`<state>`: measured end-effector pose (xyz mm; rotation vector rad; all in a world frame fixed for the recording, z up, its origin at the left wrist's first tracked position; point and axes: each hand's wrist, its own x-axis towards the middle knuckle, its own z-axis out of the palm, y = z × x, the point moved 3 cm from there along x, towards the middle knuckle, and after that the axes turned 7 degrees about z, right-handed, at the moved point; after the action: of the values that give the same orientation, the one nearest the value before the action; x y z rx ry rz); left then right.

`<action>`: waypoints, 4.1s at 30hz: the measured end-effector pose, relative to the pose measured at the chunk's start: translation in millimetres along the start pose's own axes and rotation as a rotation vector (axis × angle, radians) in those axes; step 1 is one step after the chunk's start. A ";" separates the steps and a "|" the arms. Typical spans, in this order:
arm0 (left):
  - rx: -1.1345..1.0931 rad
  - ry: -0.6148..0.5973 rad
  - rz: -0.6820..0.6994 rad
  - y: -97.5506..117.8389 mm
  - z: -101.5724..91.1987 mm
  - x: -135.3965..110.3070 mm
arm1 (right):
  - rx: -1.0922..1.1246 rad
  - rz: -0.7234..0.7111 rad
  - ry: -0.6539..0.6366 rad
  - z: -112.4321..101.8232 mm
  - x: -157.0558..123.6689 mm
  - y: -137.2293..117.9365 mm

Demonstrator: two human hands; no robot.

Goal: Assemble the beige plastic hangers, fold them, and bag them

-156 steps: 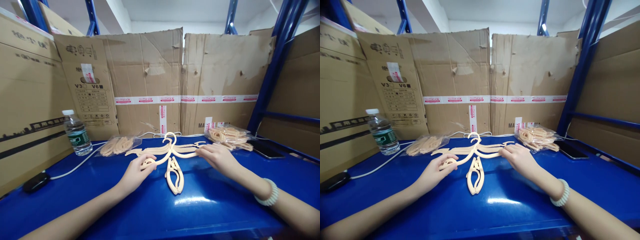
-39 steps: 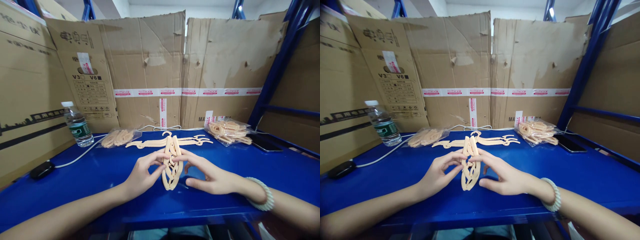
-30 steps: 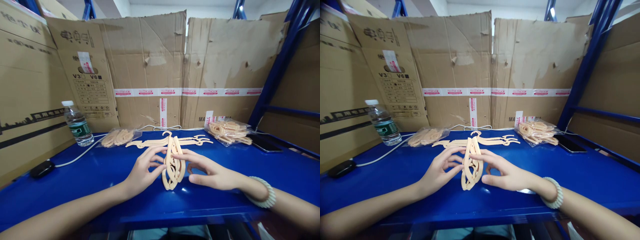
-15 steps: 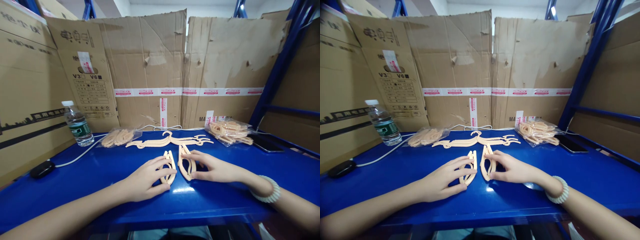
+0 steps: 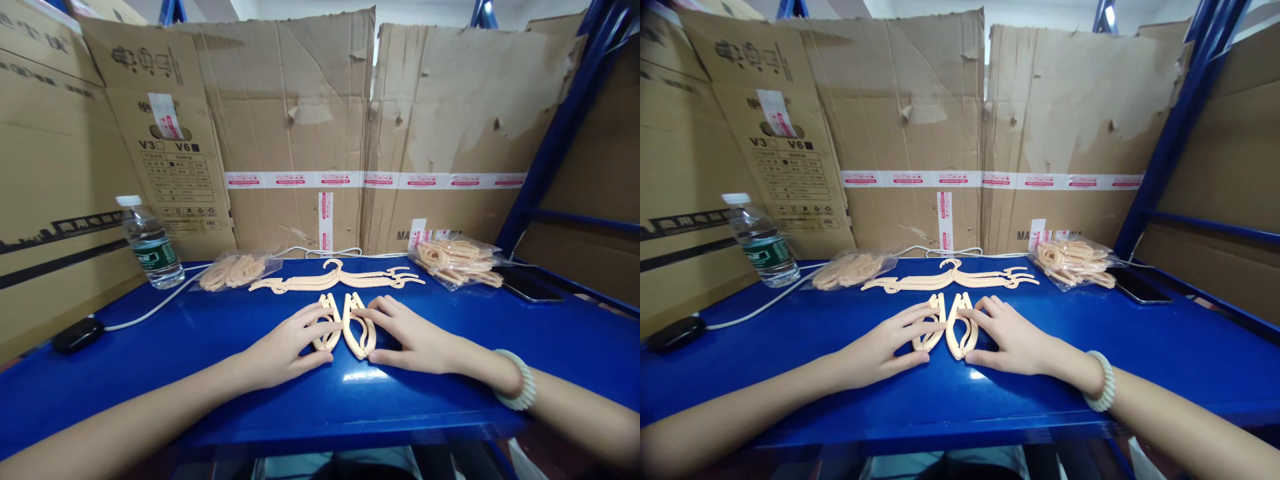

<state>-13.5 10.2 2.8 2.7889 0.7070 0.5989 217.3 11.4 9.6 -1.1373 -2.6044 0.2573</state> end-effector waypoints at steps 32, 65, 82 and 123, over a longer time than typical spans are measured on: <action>-0.164 0.130 -0.073 -23.4 -9.6 -1.4 | 0.163 0.005 0.054 -4.7 4.5 25.8; -0.657 0.291 -0.515 -63.1 -12.4 -1.5 | 0.095 0.089 0.005 -20.0 8.6 74.6; -0.711 0.316 -0.488 -64.1 -15.2 -1.6 | -0.073 0.178 0.277 -28.0 4.7 112.6; -0.784 0.528 -0.659 -62.5 -15.1 -5.7 | 0.135 0.219 0.464 -34.6 8.1 108.4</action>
<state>-50.3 62.9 -3.6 1.5638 1.1060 1.1503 297.9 92.0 14.0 -1.2605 -2.0346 0.1844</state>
